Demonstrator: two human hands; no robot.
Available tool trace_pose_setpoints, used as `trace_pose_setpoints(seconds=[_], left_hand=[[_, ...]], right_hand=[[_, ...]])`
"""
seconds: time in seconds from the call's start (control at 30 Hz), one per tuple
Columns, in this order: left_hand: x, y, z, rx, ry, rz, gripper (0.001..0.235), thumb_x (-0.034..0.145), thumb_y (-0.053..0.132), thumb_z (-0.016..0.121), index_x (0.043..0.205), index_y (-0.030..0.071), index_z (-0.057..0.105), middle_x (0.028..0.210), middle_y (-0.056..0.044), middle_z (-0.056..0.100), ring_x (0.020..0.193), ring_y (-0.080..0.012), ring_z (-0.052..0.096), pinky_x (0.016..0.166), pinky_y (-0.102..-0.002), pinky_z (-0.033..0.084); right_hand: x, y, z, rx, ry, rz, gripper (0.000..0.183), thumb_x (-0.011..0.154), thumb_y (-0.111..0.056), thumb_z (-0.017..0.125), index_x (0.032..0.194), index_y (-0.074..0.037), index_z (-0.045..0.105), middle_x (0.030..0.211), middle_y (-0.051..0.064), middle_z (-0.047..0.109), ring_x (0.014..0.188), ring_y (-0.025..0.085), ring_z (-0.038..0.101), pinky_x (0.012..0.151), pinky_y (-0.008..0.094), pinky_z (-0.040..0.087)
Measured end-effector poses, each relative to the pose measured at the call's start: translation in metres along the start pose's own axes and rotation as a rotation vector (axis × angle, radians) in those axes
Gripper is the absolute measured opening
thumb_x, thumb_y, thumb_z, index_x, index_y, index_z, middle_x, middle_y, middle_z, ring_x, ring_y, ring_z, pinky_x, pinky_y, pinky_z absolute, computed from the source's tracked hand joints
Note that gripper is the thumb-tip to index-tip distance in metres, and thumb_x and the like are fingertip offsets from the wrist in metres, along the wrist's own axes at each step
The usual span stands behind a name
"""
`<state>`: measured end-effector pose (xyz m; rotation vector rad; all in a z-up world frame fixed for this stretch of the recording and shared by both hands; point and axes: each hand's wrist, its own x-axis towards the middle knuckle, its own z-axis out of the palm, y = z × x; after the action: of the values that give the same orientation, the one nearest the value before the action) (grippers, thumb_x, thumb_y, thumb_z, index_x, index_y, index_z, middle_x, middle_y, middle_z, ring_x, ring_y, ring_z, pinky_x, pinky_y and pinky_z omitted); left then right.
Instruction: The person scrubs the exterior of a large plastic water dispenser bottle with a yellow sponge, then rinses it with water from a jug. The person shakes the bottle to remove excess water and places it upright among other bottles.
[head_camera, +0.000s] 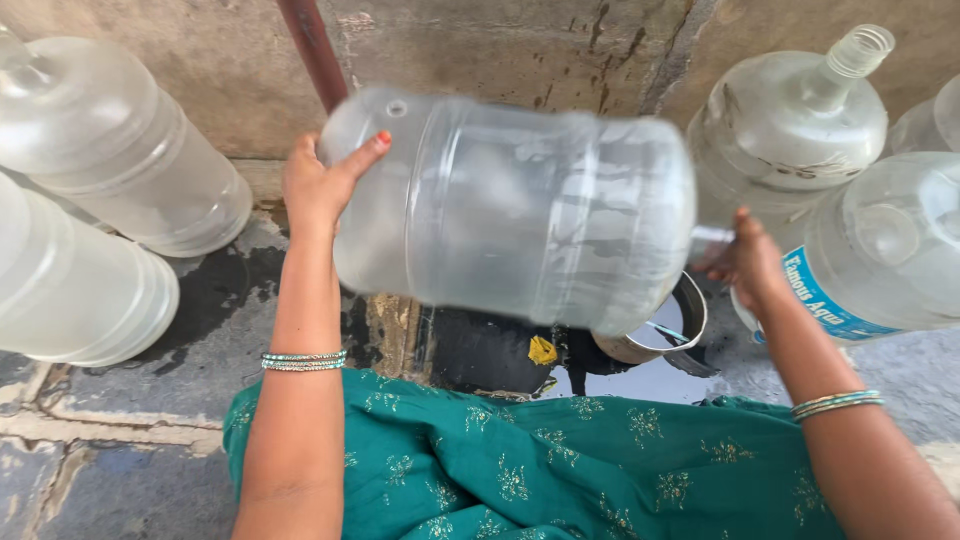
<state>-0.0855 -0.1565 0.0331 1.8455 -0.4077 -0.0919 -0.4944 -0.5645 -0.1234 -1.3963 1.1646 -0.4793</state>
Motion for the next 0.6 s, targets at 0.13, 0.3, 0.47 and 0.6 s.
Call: trace_pose_setpoints(seconds=[0.13,0.3,0.47,0.6], left_hand=[[0.014,-0.022,0.005,0.201,-0.009,0.037,0.083,0.059,0.064,0.096,0.105,0.000,0.070,0.096,-0.016,0.075,0.088,-0.0235,0.074,0.083,-0.037,0.058],[0.006,0.014,-0.042,-0.313,0.008,0.408,0.055,0.086,0.032,0.102,0.115,0.008,0.061,0.110,-0.005,0.062,0.103,-0.0135,0.062,0.095,-0.032,0.059],[-0.029,0.050,-0.094,-0.334,-0.174,0.531,0.079,0.086,0.036,0.099,0.137,0.004,0.048,0.134,-0.005,0.051,0.125,-0.0145,0.055,0.104,-0.030,0.060],[-0.026,0.045,-0.063,-0.020,-0.270,0.681,0.077,0.090,0.029,0.098,0.142,-0.003,0.053,0.136,-0.017,0.064,0.128,-0.0229,0.062,0.109,-0.035,0.054]], right_hand=[[-0.007,0.032,0.009,0.067,-0.048,0.105,0.061,0.106,-0.058,0.038,0.138,-0.007,0.047,0.102,0.022,0.069,0.076,0.026,0.068,0.065,0.037,0.047],[-0.041,-0.016,-0.004,0.297,-0.334,-0.204,0.044,0.112,-0.046,0.047,0.138,-0.011,0.044,0.121,0.013,0.066,0.101,0.026,0.066,0.085,0.041,0.049],[-0.089,-0.073,-0.037,0.607,-0.503,-0.295,0.052,0.107,-0.036,0.045,0.149,-0.006,0.046,0.147,0.011,0.061,0.138,0.029,0.057,0.122,0.047,0.044],[-0.054,-0.053,-0.019,0.457,-0.364,-0.139,0.060,0.105,-0.047,0.042,0.155,-0.016,0.044,0.155,0.009,0.057,0.138,0.028,0.059,0.110,0.053,0.048]])
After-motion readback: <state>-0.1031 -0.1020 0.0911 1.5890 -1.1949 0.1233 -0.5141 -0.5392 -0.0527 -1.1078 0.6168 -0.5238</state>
